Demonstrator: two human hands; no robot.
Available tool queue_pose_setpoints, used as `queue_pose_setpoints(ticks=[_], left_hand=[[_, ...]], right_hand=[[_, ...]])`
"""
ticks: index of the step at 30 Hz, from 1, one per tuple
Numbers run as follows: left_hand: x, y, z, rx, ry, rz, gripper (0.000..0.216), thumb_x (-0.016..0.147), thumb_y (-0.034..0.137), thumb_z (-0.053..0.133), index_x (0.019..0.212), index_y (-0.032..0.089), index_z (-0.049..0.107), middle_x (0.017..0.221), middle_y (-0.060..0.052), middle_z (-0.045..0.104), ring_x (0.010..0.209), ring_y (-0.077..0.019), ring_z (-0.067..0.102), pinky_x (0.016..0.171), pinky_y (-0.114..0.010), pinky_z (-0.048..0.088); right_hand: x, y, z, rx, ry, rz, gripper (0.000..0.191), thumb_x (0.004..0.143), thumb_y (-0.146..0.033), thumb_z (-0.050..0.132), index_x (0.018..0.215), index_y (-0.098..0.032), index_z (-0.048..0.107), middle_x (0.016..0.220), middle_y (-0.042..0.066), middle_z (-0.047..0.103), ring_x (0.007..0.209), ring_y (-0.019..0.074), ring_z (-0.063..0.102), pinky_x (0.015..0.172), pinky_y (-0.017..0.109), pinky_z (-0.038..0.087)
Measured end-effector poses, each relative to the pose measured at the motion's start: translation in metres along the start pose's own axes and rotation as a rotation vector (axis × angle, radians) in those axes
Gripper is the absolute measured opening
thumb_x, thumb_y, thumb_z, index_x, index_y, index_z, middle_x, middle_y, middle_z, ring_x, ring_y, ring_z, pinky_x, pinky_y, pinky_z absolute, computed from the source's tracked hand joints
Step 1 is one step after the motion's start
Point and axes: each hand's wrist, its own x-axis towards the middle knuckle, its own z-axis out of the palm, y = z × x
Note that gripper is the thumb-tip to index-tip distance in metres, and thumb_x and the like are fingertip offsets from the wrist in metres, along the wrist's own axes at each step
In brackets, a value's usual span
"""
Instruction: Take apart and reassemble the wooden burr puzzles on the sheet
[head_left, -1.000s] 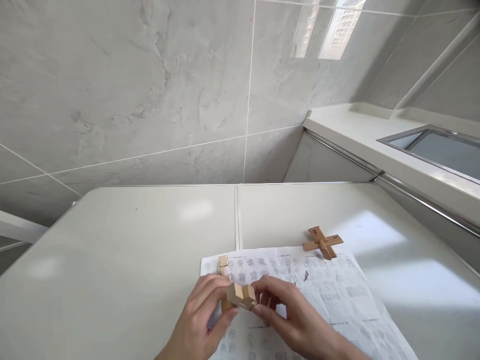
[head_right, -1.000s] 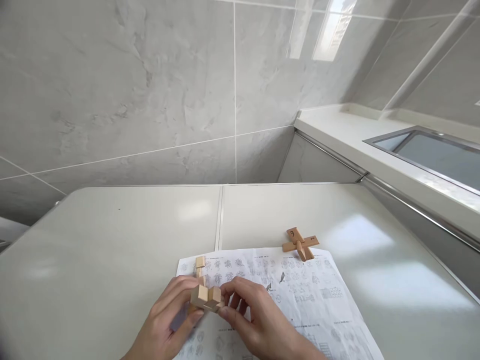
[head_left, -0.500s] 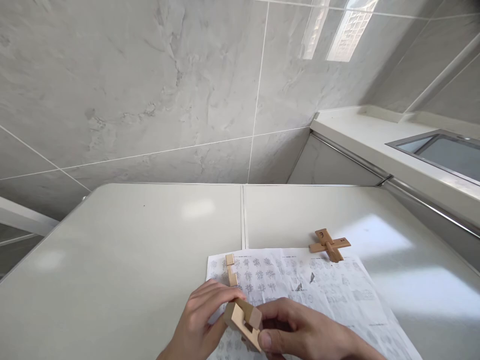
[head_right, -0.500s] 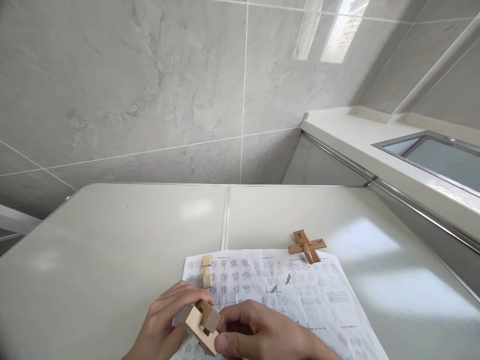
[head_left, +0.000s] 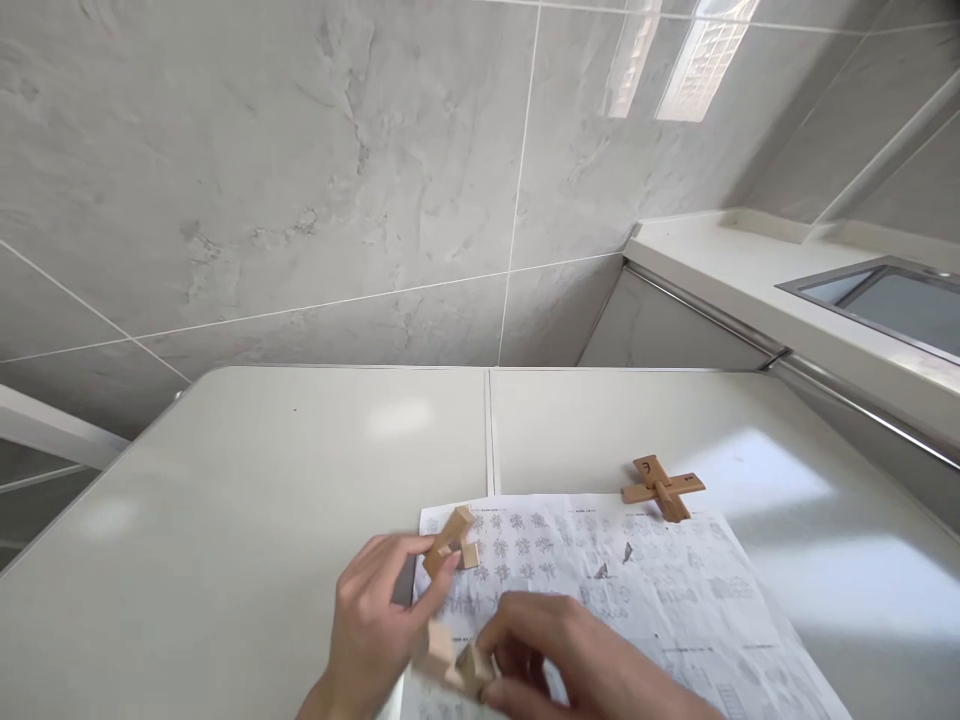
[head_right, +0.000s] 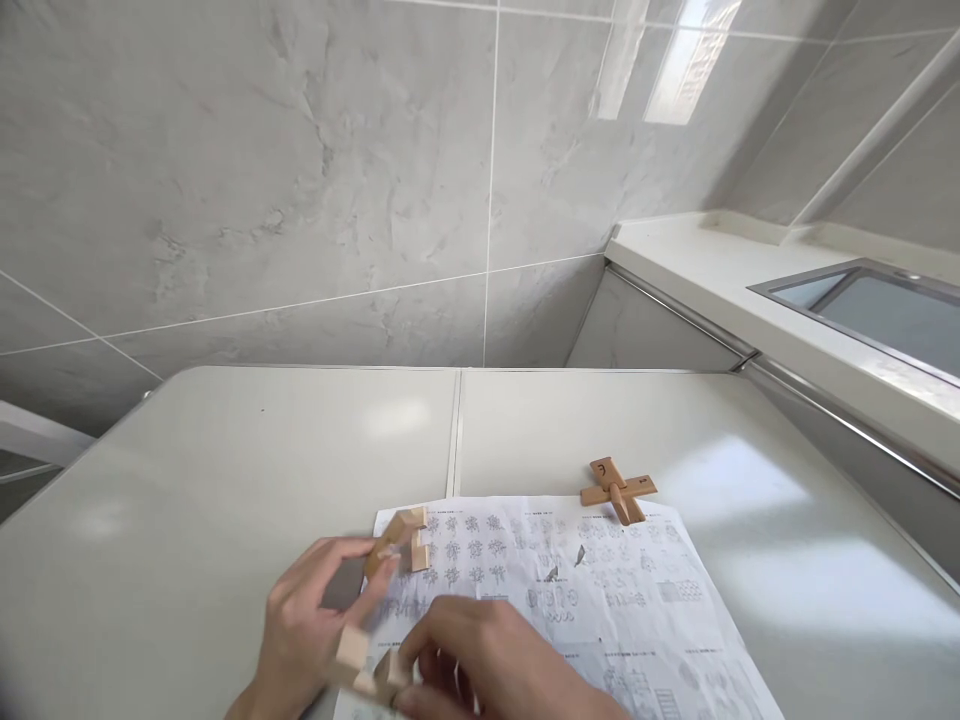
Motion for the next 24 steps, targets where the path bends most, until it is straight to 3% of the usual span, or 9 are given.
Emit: queue_pose_setpoints(ticks=[5,11,17,21,24], left_hand=[[0.002,-0.014,-0.008,0.273,-0.006,-0.011,0.029,0.105,0.036,0.068,0.08,0.022,0.068,0.065,0.003,0.071,0.057,-0.015,0.065,0.059,-0.029,0.048],[-0.004,-0.014,0.001,0.432,-0.043,0.023,0.036,0.101,0.031,0.068,0.069,0.023,0.055,0.055,0.006,0.056,0.049,-0.0131,0.054,0.051,-0.027,0.038],[-0.008,-0.005,0.009,0.35,-0.118,0.063,0.028,0.091,0.03,0.072,0.072,0.023,0.054,0.058,0.006,0.053,0.052,-0.0136,0.055,0.053,-0.027,0.042],[-0.007,-0.003,0.008,0.251,-0.17,0.083,0.022,0.084,0.028,0.075,0.078,0.024,0.053,0.063,0.006,0.054,0.055,-0.0148,0.054,0.053,-0.029,0.044],[-0.006,-0.004,0.008,0.196,-0.183,0.083,0.018,0.087,0.026,0.076,0.092,0.023,0.059,0.084,-0.002,0.067,0.076,-0.021,0.066,0.065,-0.033,0.055]], right_hand=[[0.003,0.015,-0.013,-0.293,0.31,0.013,0.021,0.11,-0.036,0.052,0.095,-0.023,0.062,0.081,0.001,0.066,0.064,0.0172,0.06,0.059,0.029,0.043],[0.019,0.045,-0.004,-0.661,0.498,0.012,0.02,0.106,-0.029,0.051,0.087,-0.024,0.053,0.071,-0.001,0.061,0.049,0.0138,0.051,0.051,0.027,0.027],[0.03,0.049,0.005,-0.829,0.541,-0.014,0.017,0.096,-0.017,0.052,0.081,-0.024,0.048,0.071,-0.001,0.06,0.049,0.0133,0.054,0.051,0.027,0.02],[0.035,0.049,0.008,-0.865,0.522,-0.013,0.02,0.097,-0.019,0.056,0.079,-0.023,0.048,0.071,-0.001,0.062,0.05,0.0134,0.056,0.052,0.027,0.02],[0.037,0.048,0.01,-0.87,0.497,-0.025,0.022,0.102,-0.022,0.055,0.081,-0.023,0.05,0.074,0.001,0.066,0.052,0.0149,0.059,0.052,0.027,0.021]])
